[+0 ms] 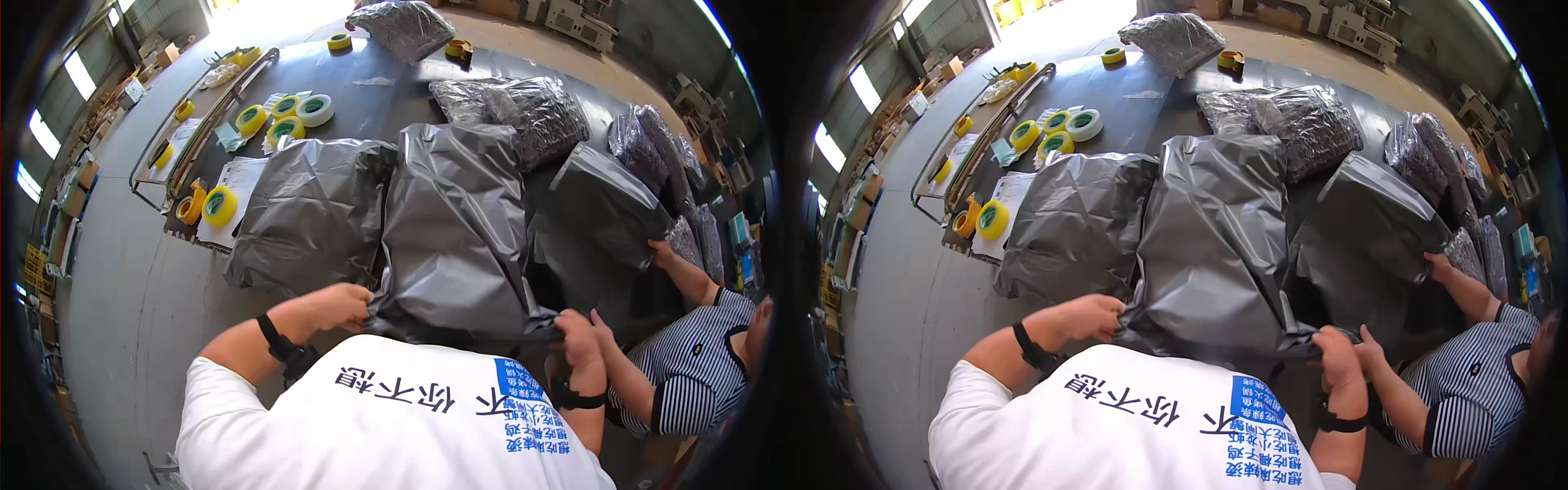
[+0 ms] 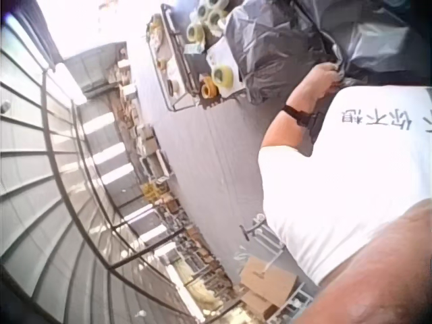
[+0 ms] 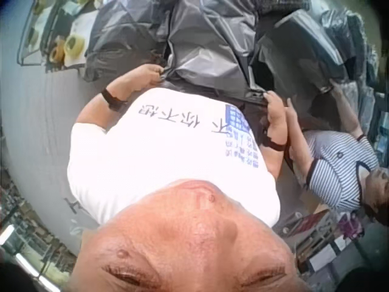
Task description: Placing plastic-wrapped components into larger shipping bags and sealing them.
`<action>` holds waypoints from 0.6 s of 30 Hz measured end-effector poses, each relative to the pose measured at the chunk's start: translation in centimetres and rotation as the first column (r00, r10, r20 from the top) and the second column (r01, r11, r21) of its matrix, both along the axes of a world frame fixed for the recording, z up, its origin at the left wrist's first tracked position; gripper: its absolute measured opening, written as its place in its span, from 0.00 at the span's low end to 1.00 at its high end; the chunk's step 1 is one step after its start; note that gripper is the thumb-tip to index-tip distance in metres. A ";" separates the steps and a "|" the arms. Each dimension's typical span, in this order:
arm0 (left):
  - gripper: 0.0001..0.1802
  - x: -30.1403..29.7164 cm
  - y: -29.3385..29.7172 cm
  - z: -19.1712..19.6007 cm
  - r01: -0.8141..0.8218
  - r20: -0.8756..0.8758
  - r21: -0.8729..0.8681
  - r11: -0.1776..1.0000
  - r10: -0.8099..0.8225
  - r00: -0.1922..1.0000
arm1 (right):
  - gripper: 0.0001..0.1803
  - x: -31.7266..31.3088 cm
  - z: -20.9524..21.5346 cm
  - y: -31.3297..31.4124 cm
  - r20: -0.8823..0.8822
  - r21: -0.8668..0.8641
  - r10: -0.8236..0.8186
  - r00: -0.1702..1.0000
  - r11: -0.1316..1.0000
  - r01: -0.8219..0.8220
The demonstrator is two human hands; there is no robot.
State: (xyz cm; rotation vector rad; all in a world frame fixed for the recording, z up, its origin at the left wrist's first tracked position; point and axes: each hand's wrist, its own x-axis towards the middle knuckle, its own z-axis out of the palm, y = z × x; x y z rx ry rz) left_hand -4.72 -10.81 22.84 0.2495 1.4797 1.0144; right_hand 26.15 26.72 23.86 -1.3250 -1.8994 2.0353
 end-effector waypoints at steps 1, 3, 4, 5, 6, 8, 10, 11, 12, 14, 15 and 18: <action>0.16 1.1 -0.9 -3.0 0.001 0.131 0.031 1.000 -0.006 0.991 | 0.05 1.5 -2.5 -0.4 0.073 -0.109 -0.003 0.997 0.994 0.011; 0.21 2.8 -1.2 -3.2 -0.074 0.164 -0.016 0.997 0.075 0.984 | 0.10 2.9 -4.0 -1.9 0.252 -0.032 0.046 0.967 0.999 -0.039; 0.27 3.9 -1.2 -2.9 -0.154 0.186 -0.060 0.986 0.163 0.969 | 0.10 3.4 -4.1 -2.2 0.262 -0.040 0.045 0.964 0.999 -0.035; 0.37 3.9 -0.9 -2.5 -0.182 0.160 -0.104 0.978 0.197 0.967 | 0.14 3.7 -4.2 -2.2 0.203 0.071 0.018 0.979 0.997 -0.033; 0.36 4.2 -0.7 -2.0 -0.232 0.200 -0.110 0.967 0.250 0.947 | 0.18 3.8 -4.2 -2.5 0.137 0.177 0.003 0.991 0.984 -0.027; 0.26 4.6 -0.1 -2.1 -0.371 0.276 -0.087 0.925 0.380 0.883 | 0.22 2.7 -4.8 -1.8 0.036 0.156 -0.064 0.997 0.986 0.058; 0.20 5.6 -0.7 -5.9 -0.429 0.146 -0.121 0.895 0.443 0.885 | 0.29 0.9 -6.6 -1.6 -0.052 0.192 -0.079 0.996 0.977 0.088; 0.15 6.3 -0.6 -6.5 -0.476 0.005 -0.131 0.870 0.481 0.877 | 0.32 0.0 -7.0 -1.9 -0.053 0.263 -0.030 0.998 0.964 0.043; 0.09 6.9 -0.4 -6.4 -0.506 -0.044 -0.178 0.844 0.507 0.861 | 0.36 -1.3 -6.5 -2.8 -0.095 0.204 0.049 0.994 0.979 -0.028; 0.09 7.4 -0.8 -7.3 -0.524 -0.044 -0.191 0.830 0.526 0.849 | 0.30 -2.8 -6.7 -3.4 0.004 0.074 0.136 0.991 0.988 -0.136; 0.09 7.9 -1.6 -7.8 -0.533 -0.033 -0.215 0.818 0.539 0.841 | 0.28 -3.5 -7.0 -3.7 0.055 -0.019 0.186 0.981 0.982 -0.185; 0.09 7.8 -1.1 -8.1 -0.512 -0.068 -0.118 0.851 0.508 0.859 | 0.27 -2.5 -10.2 -2.1 0.023 0.017 0.175 0.984 0.984 -0.175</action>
